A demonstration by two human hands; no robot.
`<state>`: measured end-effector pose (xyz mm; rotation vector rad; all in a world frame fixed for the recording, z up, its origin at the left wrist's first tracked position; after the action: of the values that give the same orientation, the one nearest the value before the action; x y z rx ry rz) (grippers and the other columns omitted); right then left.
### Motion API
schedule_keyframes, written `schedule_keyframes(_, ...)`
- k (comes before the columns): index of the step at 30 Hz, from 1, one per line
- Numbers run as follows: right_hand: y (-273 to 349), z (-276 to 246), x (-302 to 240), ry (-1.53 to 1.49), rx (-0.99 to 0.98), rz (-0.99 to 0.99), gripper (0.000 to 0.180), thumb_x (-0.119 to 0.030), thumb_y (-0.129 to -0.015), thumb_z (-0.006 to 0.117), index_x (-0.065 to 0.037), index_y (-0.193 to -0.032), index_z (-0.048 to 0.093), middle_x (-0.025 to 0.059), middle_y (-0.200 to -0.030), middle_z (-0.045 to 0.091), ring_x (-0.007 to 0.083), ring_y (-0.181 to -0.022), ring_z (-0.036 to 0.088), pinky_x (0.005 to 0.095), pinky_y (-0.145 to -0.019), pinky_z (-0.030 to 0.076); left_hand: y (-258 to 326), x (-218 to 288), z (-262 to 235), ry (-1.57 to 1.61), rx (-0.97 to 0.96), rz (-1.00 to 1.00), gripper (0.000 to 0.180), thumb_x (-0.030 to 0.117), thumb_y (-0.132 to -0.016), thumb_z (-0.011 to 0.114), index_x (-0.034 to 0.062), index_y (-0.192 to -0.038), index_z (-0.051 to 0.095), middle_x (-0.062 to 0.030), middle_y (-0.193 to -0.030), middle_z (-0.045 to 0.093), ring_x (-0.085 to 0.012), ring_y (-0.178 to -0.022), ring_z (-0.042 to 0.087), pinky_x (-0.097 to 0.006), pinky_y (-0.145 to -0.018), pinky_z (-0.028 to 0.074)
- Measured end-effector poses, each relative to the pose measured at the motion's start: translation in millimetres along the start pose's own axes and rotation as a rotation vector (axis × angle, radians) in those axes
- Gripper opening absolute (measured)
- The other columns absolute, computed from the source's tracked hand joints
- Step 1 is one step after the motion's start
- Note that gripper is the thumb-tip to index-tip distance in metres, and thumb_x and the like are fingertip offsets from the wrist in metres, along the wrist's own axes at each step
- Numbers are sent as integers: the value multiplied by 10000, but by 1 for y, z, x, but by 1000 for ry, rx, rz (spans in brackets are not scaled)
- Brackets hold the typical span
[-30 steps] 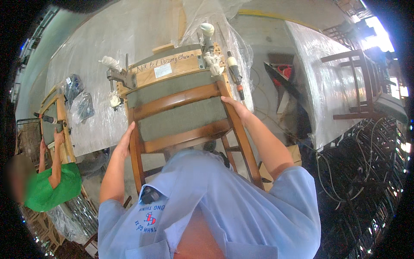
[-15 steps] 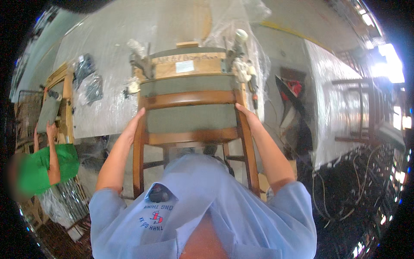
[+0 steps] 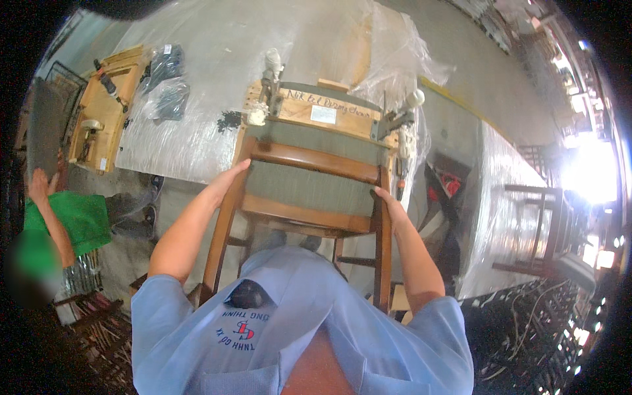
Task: The person assembles wooden chairs by placing frames into a jig, inserting seat cushions, and securing them with a pneumatic screwdriver. The person repeats this process for multiple chairs, moving completed units aside.
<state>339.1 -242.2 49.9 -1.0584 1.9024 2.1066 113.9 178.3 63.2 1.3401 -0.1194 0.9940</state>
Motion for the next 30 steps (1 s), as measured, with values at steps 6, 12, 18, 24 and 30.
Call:
schedule_keyframes(6, -9, 9, -6, -31, -2, 21, 694, -490, -857, 744, -49, -1365, 576, 147, -1303, 630, 305, -1111, 609, 434, -945, 506, -16, -16, -10, 36, 159, 81, 731, 549, -891, 719, 1, -1356, 589, -158, -1272, 663, -259, -1106, 659, -371, -960, 523)
schedule_keyframes(12, -23, -8, 6, 255, 233, -200, 625, -479, -906, 700, -15, -1315, 602, 167, -1222, 648, 320, -1055, 621, 426, -917, 507, -8, -9, 2, 70, 108, 106, 751, 571, -887, 710, 12, -1372, 581, -162, -1292, 654, -264, -1151, 637, -368, -999, 500)
schedule_keyframes(18, 3, 87, -48, 1032, 469, -1261, 243, -200, -882, 726, -6, -1008, 650, 184, -1091, 643, 387, -1060, 597, 490, -935, 470, -5, -7, -4, 50, 103, 38, 796, 599, -876, 706, -1, -1381, 567, -173, -1309, 645, -274, -1172, 626, -379, -1027, 485)
schedule_keyframes(24, -64, 212, -88, 1240, 403, -1275, 578, -371, -950, 642, 10, -1360, 498, 238, -1529, 363, 438, -1430, 307, 602, -1159, 253, -11, 3, -7, -22, 24, -45, 953, 659, -852, 686, 14, -1500, 416, -221, -1480, 471, -327, -1348, 466, -446, -1083, 427)
schedule_keyframes(30, -76, 245, -90, 1543, 388, -1108, 746, -524, -995, 496, 14, -1497, 370, 263, -1632, 204, 443, -1530, 132, 664, -1195, 129, -11, 0, -10, -35, 73, -45, 991, 650, -861, 673, -16, -1531, 373, -217, -1573, 380, -332, -1436, 380, -433, -1177, 298)
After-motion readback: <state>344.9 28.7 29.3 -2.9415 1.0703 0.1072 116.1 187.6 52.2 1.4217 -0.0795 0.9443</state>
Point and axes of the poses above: each hand's wrist, its own y-axis away from the middle knuckle, its own z-axis out of the palm, x = y × z, the point moved 1 cm from there along -y, towards the middle knuckle
